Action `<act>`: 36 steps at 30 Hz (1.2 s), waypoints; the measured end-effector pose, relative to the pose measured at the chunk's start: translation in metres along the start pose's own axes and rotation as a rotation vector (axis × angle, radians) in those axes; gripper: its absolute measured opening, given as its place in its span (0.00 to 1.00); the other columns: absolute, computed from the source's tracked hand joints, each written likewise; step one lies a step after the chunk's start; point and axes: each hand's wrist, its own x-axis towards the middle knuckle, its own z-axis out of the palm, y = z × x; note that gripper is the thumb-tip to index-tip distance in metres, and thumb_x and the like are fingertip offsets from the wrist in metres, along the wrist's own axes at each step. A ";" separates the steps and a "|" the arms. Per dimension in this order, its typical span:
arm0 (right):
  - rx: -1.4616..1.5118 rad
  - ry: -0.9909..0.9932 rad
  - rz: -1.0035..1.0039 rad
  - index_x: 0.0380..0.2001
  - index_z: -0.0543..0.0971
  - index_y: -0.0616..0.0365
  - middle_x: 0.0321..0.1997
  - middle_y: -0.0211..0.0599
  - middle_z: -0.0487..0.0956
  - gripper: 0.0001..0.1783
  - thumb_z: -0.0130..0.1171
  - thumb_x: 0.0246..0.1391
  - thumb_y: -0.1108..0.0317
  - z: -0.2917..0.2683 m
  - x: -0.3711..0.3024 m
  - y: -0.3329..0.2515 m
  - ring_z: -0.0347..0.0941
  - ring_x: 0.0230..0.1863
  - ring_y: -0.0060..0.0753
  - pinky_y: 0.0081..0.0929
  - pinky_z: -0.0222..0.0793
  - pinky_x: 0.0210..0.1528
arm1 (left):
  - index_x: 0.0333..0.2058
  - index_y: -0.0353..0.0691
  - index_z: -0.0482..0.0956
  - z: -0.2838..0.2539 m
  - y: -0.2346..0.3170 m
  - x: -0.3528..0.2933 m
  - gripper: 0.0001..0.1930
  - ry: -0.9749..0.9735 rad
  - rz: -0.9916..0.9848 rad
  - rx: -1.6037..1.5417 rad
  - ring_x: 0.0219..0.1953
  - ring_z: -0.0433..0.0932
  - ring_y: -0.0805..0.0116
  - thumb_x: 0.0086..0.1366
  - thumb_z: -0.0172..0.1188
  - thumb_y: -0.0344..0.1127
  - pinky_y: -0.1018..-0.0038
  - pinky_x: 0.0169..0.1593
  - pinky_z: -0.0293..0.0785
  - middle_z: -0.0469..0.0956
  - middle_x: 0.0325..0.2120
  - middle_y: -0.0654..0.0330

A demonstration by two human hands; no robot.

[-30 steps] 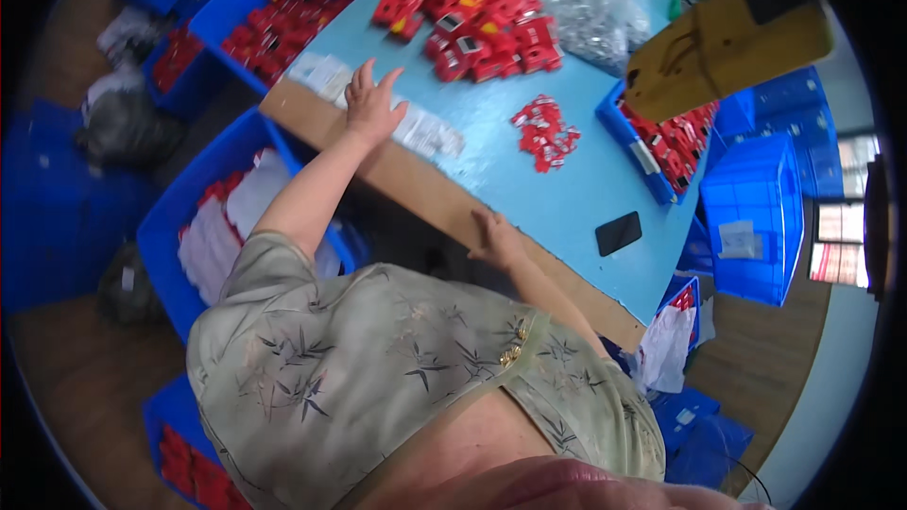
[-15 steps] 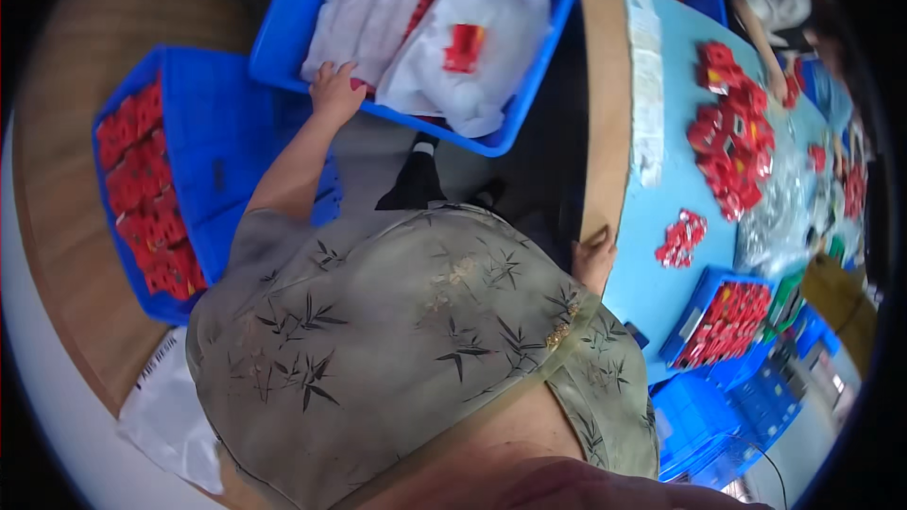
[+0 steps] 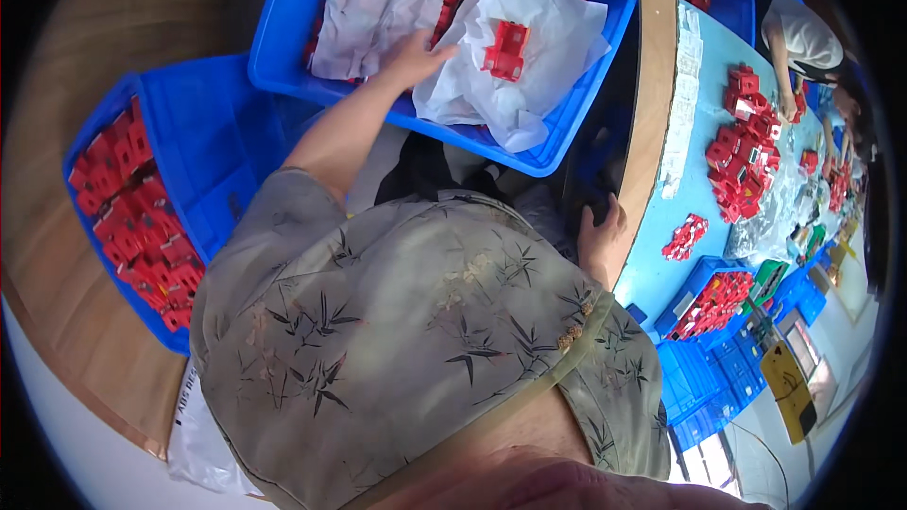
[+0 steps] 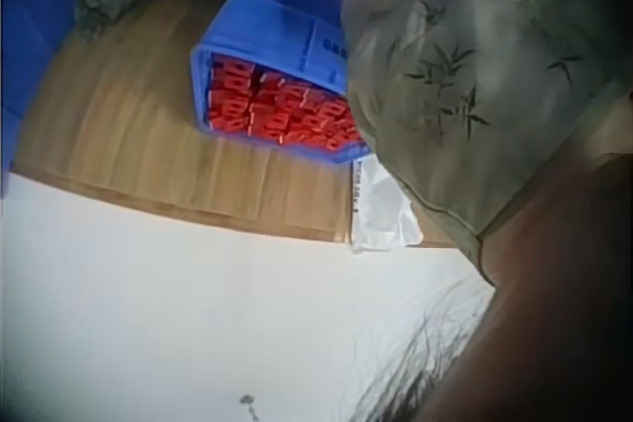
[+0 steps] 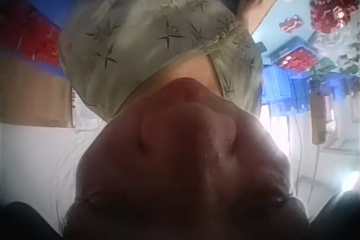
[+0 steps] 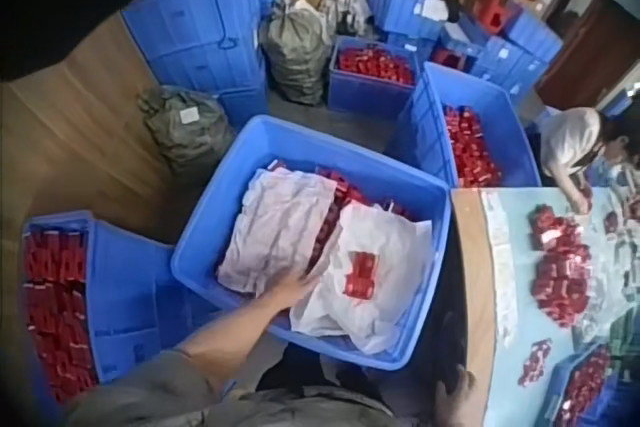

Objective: The person assembles toy cars by attaching small components to plastic car bodies by hand and places the assembled cars into a blue storage bin.

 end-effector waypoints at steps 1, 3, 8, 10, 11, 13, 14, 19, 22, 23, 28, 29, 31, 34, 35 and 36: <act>0.064 0.057 -0.092 0.60 0.70 0.55 0.58 0.51 0.70 0.34 0.67 0.49 0.65 0.007 0.003 -0.006 0.64 0.60 0.55 0.46 0.61 0.63 | 0.61 0.35 0.68 0.008 0.012 0.004 0.47 -0.014 0.002 -0.084 0.61 0.71 0.48 0.55 0.61 0.70 0.61 0.62 0.66 0.72 0.58 0.43; 0.099 0.049 -0.125 0.58 0.71 0.55 0.56 0.50 0.72 0.32 0.68 0.48 0.67 0.008 0.022 -0.048 0.65 0.58 0.55 0.47 0.61 0.63 | 0.62 0.32 0.65 0.020 0.022 0.011 0.52 -0.020 -0.017 -0.172 0.61 0.70 0.48 0.53 0.60 0.72 0.61 0.63 0.65 0.72 0.57 0.41; 0.161 0.046 -0.423 0.57 0.73 0.55 0.55 0.49 0.73 0.31 0.69 0.47 0.68 0.019 0.087 -0.143 0.67 0.57 0.54 0.45 0.63 0.59 | 0.70 0.45 0.50 0.046 0.044 0.019 0.60 -0.034 -0.141 -0.097 0.67 0.60 0.43 0.46 0.63 0.74 0.55 0.65 0.61 0.61 0.64 0.38; 0.169 -0.076 -0.537 0.57 0.73 0.55 0.54 0.49 0.74 0.31 0.69 0.47 0.68 0.027 0.116 -0.174 0.68 0.56 0.55 0.45 0.65 0.59 | 0.71 0.47 0.50 0.046 0.038 0.024 0.60 -0.036 -0.216 -0.003 0.69 0.57 0.43 0.46 0.64 0.74 0.51 0.66 0.58 0.59 0.65 0.39; 0.162 -0.078 -0.536 0.57 0.73 0.55 0.54 0.49 0.74 0.31 0.69 0.47 0.68 0.030 0.128 -0.185 0.68 0.56 0.55 0.45 0.65 0.59 | 0.70 0.48 0.52 0.043 0.033 0.028 0.58 0.024 -0.191 -0.061 0.69 0.56 0.42 0.47 0.64 0.73 0.48 0.66 0.57 0.59 0.65 0.40; 0.205 -0.113 -0.621 0.55 0.74 0.55 0.52 0.48 0.75 0.30 0.68 0.46 0.67 0.040 0.148 -0.207 0.69 0.54 0.54 0.44 0.65 0.58 | 0.69 0.50 0.56 0.033 0.015 0.035 0.54 0.151 -0.152 -0.174 0.70 0.53 0.42 0.48 0.64 0.71 0.41 0.65 0.54 0.58 0.66 0.42; 0.189 -0.144 -0.613 0.54 0.75 0.55 0.51 0.47 0.76 0.28 0.67 0.48 0.66 0.043 0.154 -0.222 0.69 0.54 0.54 0.45 0.66 0.58 | 0.67 0.49 0.60 0.033 -0.003 0.042 0.51 0.329 -0.171 -0.097 0.67 0.57 0.43 0.49 0.64 0.69 0.43 0.64 0.55 0.61 0.64 0.43; 0.136 -0.204 -0.649 0.54 0.76 0.53 0.54 0.47 0.76 0.26 0.65 0.50 0.63 0.082 0.180 -0.249 0.69 0.56 0.55 0.43 0.66 0.60 | 0.66 0.49 0.62 -0.003 -0.054 0.057 0.50 0.369 -0.230 0.144 0.64 0.61 0.44 0.48 0.64 0.69 0.45 0.64 0.57 0.65 0.61 0.43; -0.008 -0.132 -0.763 0.54 0.76 0.52 0.55 0.43 0.75 0.26 0.64 0.49 0.66 0.110 0.204 -0.255 0.69 0.57 0.53 0.43 0.66 0.60 | 0.66 0.48 0.62 -0.006 -0.037 0.055 0.51 0.293 -0.140 0.097 0.64 0.61 0.44 0.47 0.66 0.68 0.46 0.64 0.56 0.65 0.60 0.45; -0.061 -0.127 -0.783 0.55 0.75 0.51 0.56 0.41 0.75 0.27 0.63 0.48 0.67 0.117 0.214 -0.260 0.68 0.58 0.51 0.43 0.65 0.61 | 0.66 0.48 0.62 -0.002 -0.026 0.049 0.51 0.221 -0.090 0.033 0.64 0.61 0.43 0.46 0.67 0.68 0.46 0.64 0.56 0.66 0.60 0.46; -0.235 -0.139 -0.856 0.57 0.73 0.48 0.59 0.34 0.73 0.29 0.60 0.49 0.70 0.135 0.268 -0.295 0.65 0.61 0.47 0.41 0.62 0.64 | 0.70 0.50 0.52 0.028 0.012 0.031 0.58 0.059 -0.068 -0.189 0.66 0.58 0.40 0.45 0.69 0.67 0.44 0.66 0.54 0.61 0.64 0.45; -0.302 -0.105 -0.985 0.58 0.73 0.47 0.60 0.33 0.72 0.29 0.60 0.49 0.70 0.139 0.277 -0.300 0.64 0.62 0.46 0.40 0.62 0.64 | 0.71 0.50 0.47 0.035 0.014 0.028 0.61 -0.003 -0.094 -0.204 0.67 0.57 0.40 0.45 0.70 0.68 0.43 0.66 0.53 0.59 0.65 0.45; -0.381 -0.077 -1.108 0.58 0.72 0.46 0.61 0.31 0.71 0.29 0.59 0.49 0.70 0.139 0.292 -0.305 0.63 0.63 0.44 0.40 0.61 0.65 | 0.72 0.53 0.41 0.034 0.021 0.019 0.61 -0.066 -0.123 -0.150 0.68 0.55 0.39 0.47 0.70 0.64 0.44 0.67 0.52 0.56 0.67 0.44; -0.378 -0.209 -1.238 0.54 0.75 0.45 0.60 0.32 0.72 0.26 0.62 0.49 0.64 0.134 0.309 -0.314 0.65 0.63 0.39 0.38 0.64 0.63 | 0.71 0.53 0.45 0.041 0.006 0.021 0.57 -0.037 -0.075 -0.069 0.68 0.55 0.41 0.50 0.70 0.59 0.45 0.66 0.53 0.58 0.66 0.45; -0.385 -0.217 -1.236 0.54 0.75 0.45 0.60 0.32 0.72 0.26 0.62 0.49 0.64 0.131 0.306 -0.311 0.65 0.63 0.39 0.38 0.64 0.63 | 0.71 0.53 0.48 0.035 0.004 0.023 0.54 -0.083 -0.102 -0.067 0.68 0.56 0.43 0.51 0.70 0.57 0.46 0.66 0.55 0.59 0.65 0.46; -0.321 -0.247 -1.061 0.54 0.75 0.46 0.59 0.34 0.73 0.26 0.62 0.49 0.63 0.126 0.298 -0.308 0.66 0.62 0.39 0.40 0.66 0.61 | 0.70 0.53 0.51 0.031 0.000 0.023 0.51 -0.126 -0.134 -0.066 0.68 0.56 0.45 0.52 0.70 0.54 0.47 0.65 0.56 0.60 0.65 0.47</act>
